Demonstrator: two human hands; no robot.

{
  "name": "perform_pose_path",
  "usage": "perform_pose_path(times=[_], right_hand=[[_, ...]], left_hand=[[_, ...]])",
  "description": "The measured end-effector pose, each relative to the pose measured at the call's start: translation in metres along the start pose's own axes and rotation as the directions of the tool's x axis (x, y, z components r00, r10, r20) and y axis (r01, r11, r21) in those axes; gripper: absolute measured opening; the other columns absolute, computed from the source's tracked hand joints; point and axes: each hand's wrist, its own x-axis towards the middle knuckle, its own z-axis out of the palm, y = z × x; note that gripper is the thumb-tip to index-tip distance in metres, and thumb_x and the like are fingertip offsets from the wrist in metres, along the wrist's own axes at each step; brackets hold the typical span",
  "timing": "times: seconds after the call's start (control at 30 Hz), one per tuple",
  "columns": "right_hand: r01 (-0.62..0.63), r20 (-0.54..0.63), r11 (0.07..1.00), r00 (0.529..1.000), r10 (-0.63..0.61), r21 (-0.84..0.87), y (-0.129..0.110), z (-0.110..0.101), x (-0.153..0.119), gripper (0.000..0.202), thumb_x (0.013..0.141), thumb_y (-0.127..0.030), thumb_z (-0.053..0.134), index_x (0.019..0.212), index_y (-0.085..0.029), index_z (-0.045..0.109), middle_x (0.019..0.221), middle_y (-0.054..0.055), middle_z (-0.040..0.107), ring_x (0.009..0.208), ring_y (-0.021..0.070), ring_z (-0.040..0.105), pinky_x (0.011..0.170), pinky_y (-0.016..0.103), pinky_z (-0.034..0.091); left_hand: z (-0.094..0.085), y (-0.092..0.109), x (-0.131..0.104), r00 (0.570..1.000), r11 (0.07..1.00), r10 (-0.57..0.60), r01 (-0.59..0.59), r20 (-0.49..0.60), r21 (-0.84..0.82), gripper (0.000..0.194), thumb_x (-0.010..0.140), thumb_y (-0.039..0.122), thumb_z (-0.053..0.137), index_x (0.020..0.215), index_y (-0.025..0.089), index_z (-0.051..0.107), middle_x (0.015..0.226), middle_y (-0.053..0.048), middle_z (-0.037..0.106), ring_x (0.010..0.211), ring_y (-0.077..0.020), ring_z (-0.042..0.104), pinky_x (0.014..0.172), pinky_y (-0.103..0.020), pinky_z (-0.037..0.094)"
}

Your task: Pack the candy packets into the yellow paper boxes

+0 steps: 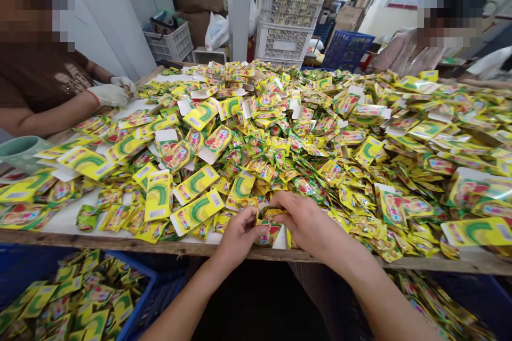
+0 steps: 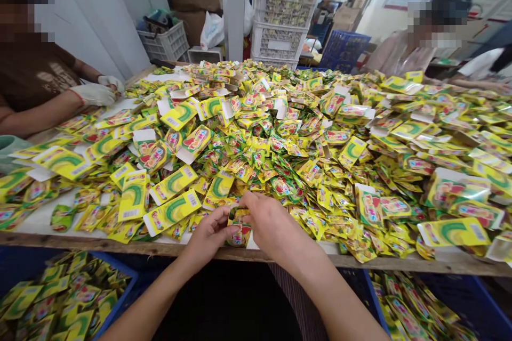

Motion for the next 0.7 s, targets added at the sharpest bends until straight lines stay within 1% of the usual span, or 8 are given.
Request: perform_pose_path(times=[0.13,0.2,0.3,0.37,0.43,0.53,0.6,0.7], right_hand=[[0.11,-0.066,0.994,0.992,-0.109,0.017,0.007,0.009,-0.004,0.016,0.087,-0.014,0.058,0.075,-0.018,0.069,0.097,0.009,0.063,0.095,0.023,0.054,0.08,0.037,0.046],[0.151,-0.042,0.987,0.988,-0.149,0.062,0.011,0.016,-0.011,0.016,0.088,-0.022,0.059,0.079,-0.02,0.072,0.111,0.011,0.061,0.11,0.0265,0.048,0.091,0.043,0.044],[0.057,-0.161,0.952,0.987,-0.009,0.299,0.016,0.03,-0.026,0.017,0.091,-0.028,0.056,0.097,-0.023,0.071,0.115,0.01,0.061,0.111,0.0248,0.051,0.094,0.043,0.044],[-0.076,-0.225,0.807,0.941,0.252,0.586,0.017,0.041,-0.034,0.015,0.089,-0.031,0.058,0.098,-0.023,0.067,0.097,0.006,0.063,0.088,0.0188,0.059,0.073,0.033,0.051],[-0.17,-0.089,0.485,0.88,0.466,0.858,0.016,0.053,-0.037,0.017,0.082,-0.033,0.066,0.094,-0.023,0.06,0.08,-0.001,0.057,0.056,0.0093,0.051,0.046,0.02,0.042],[-0.265,0.226,0.023,0.864,0.451,0.964,0.015,0.06,-0.034,0.039,0.063,-0.026,0.082,0.089,-0.022,0.053,0.074,-0.007,0.052,0.043,0.0017,0.033,0.034,0.013,0.019],[-0.33,0.337,-0.082,0.872,0.355,0.94,0.016,0.057,-0.032,0.044,0.053,-0.018,0.086,0.085,-0.02,0.055,0.07,-0.008,0.051,0.044,0.0006,0.031,0.034,0.012,0.014],[-0.361,0.358,-0.038,0.897,0.259,0.932,0.021,0.049,-0.034,0.035,0.059,-0.022,0.084,0.086,-0.017,0.063,0.066,-0.005,0.055,0.047,0.0027,0.04,0.037,0.013,0.028]], left_hand=[[-0.004,0.001,-0.003,1.0,0.998,0.017,-0.017,-0.006,0.053,0.023,0.077,0.032,0.069,0.093,0.016,0.064,0.085,-0.002,0.064,0.08,-0.0178,0.058,0.074,-0.026,0.045],[-0.005,0.002,-0.005,0.999,0.998,0.036,-0.036,0.001,0.058,0.025,0.078,0.03,0.068,0.099,0.016,0.065,0.092,-0.004,0.066,0.086,-0.0195,0.059,0.078,-0.027,0.046],[-0.006,0.006,-0.007,1.0,0.999,0.027,-0.027,0.006,0.036,0.027,0.084,0.032,0.062,0.107,0.019,0.067,0.105,-0.005,0.068,0.099,-0.0221,0.06,0.09,-0.031,0.045],[-0.007,0.01,-0.008,0.999,0.999,-0.033,0.033,-0.013,-0.007,0.029,0.089,0.035,0.055,0.108,0.019,0.069,0.111,-0.006,0.069,0.105,-0.0227,0.059,0.096,-0.033,0.042],[-0.007,0.014,-0.009,0.99,0.984,-0.139,0.138,0.003,-0.109,0.029,0.088,0.035,0.055,0.106,0.018,0.071,0.11,-0.007,0.07,0.104,-0.0231,0.061,0.096,-0.034,0.043],[-0.008,0.021,-0.01,0.957,0.937,-0.275,0.289,0.093,-0.196,0.027,0.076,0.023,0.067,0.101,0.017,0.073,0.102,-0.007,0.073,0.1,-0.0231,0.063,0.091,-0.032,0.045],[-0.009,0.025,-0.011,0.943,0.931,-0.311,0.327,0.117,-0.163,0.025,0.07,0.017,0.069,0.094,0.017,0.073,0.096,-0.006,0.073,0.094,-0.0215,0.064,0.087,-0.029,0.046],[-0.011,0.026,-0.014,0.95,0.938,-0.299,0.31,0.094,-0.153,0.016,0.071,0.02,0.072,0.086,0.016,0.072,0.088,-0.005,0.072,0.087,-0.0196,0.064,0.082,-0.029,0.047]])
